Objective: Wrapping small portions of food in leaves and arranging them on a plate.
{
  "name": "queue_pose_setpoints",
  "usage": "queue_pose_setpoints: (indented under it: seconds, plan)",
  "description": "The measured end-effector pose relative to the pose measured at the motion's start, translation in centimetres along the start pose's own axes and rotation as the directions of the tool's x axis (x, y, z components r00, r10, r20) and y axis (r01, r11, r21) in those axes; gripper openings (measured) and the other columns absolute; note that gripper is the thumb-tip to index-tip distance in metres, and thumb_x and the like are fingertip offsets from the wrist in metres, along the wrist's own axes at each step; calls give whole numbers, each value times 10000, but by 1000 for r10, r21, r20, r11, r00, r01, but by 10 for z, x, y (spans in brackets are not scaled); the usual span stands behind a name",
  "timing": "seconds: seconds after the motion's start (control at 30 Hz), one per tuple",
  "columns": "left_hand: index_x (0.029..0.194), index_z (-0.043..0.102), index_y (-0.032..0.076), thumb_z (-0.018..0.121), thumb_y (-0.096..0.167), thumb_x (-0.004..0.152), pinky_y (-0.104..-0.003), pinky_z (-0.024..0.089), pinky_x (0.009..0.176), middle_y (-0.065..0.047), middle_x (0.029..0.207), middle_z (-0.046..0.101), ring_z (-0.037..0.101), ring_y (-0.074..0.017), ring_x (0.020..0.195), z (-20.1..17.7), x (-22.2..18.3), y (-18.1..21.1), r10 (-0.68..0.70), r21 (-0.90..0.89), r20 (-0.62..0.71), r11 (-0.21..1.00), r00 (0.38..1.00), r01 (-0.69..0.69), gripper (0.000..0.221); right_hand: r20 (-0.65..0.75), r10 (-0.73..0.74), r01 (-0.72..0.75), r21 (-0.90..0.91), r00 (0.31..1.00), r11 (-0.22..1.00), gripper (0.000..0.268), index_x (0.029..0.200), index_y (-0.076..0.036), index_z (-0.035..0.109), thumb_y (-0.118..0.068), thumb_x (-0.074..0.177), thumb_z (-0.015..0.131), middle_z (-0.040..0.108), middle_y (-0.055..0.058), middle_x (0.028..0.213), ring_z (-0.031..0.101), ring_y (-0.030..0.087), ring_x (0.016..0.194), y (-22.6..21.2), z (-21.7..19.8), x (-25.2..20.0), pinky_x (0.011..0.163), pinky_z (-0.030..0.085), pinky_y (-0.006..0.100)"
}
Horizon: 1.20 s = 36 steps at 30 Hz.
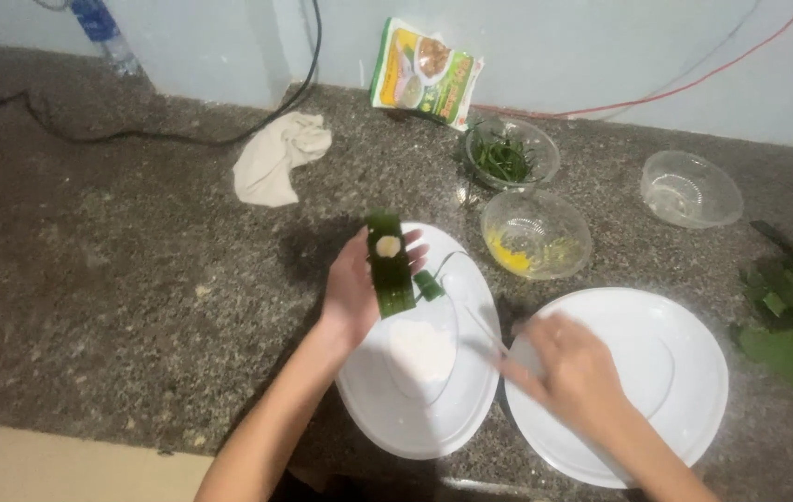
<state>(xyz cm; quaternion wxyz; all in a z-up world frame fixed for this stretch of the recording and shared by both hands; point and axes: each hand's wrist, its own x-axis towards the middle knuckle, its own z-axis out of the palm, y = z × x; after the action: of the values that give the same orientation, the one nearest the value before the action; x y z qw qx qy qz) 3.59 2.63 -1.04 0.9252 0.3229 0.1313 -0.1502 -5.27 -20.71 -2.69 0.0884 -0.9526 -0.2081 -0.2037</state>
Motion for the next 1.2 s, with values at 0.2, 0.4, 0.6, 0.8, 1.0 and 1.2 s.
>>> queue_pose_setpoints:
  seconds: [0.2, 0.4, 0.6, 0.8, 1.0, 1.2]
  plan:
    - [1258, 475, -89, 341, 186, 968, -379, 478, 959, -244, 1136, 594, 591, -304, 1023, 12, -8, 9, -64, 2, -124, 998, 990, 64, 421, 475, -106, 127, -12, 873, 992, 661, 868, -87, 556, -733, 769, 658, 602, 95, 733, 611, 314, 563, 32, 38, -93, 511, 511, 441]
    - [1182, 486, -51, 360, 206, 935, -416, 536, 825, -260, 1050, 584, 612, -335, 928, 22, -3, 8, 1, 74, -170, 997, 985, 12, 378, 409, 26, 18, -103, 912, 995, 509, 763, -110, 564, -616, 800, 602, 610, -7, 654, 629, 133, 505, 53, 24, -91, 433, 578, 245]
    - [1108, 474, 23, 489, 371, 869, -387, 501, 698, -174, 918, 558, 559, -266, 777, -10, 20, -34, -91, 6, 349, 995, 933, 95, 422, 94, 4, 2, -74, 996, 997, 547, 754, -112, 572, -658, 728, 577, 571, -7, 606, 565, 144, 500, 30, -6, -27, 393, 472, 282]
    - [1175, 492, 22, 468, 414, 927, -406, 533, 751, -189, 1039, 602, 614, -276, 840, -32, 28, -72, -261, -88, 593, 919, 761, 384, 464, 10, 207, -185, 494, 978, 850, 290, 985, -96, 627, -340, 835, 583, 573, -32, 659, 458, 67, 471, -9, 0, 44, 430, 391, 206]
    - [1272, 427, -15, 376, 351, 932, -447, 532, 810, -224, 1100, 572, 602, -327, 931, -16, -7, -56, -321, 307, 475, 933, 819, 188, 501, 170, 287, -299, 813, 943, 500, 152, 949, -122, 726, -152, 823, 646, 608, -4, 743, 451, 76, 547, 7, 36, 47, 504, 371, 202]
    - [1213, 504, -21, 507, 128, 875, -434, 525, 925, -180, 1163, 596, 604, -305, 1073, -6, -25, -44, -338, 600, 553, 796, 762, -82, 370, 161, 439, -290, 925, 884, 245, 98, 876, -73, 722, -71, 809, 651, 701, 73, 831, 627, 160, 715, 6, 34, 33, 654, 531, 267]
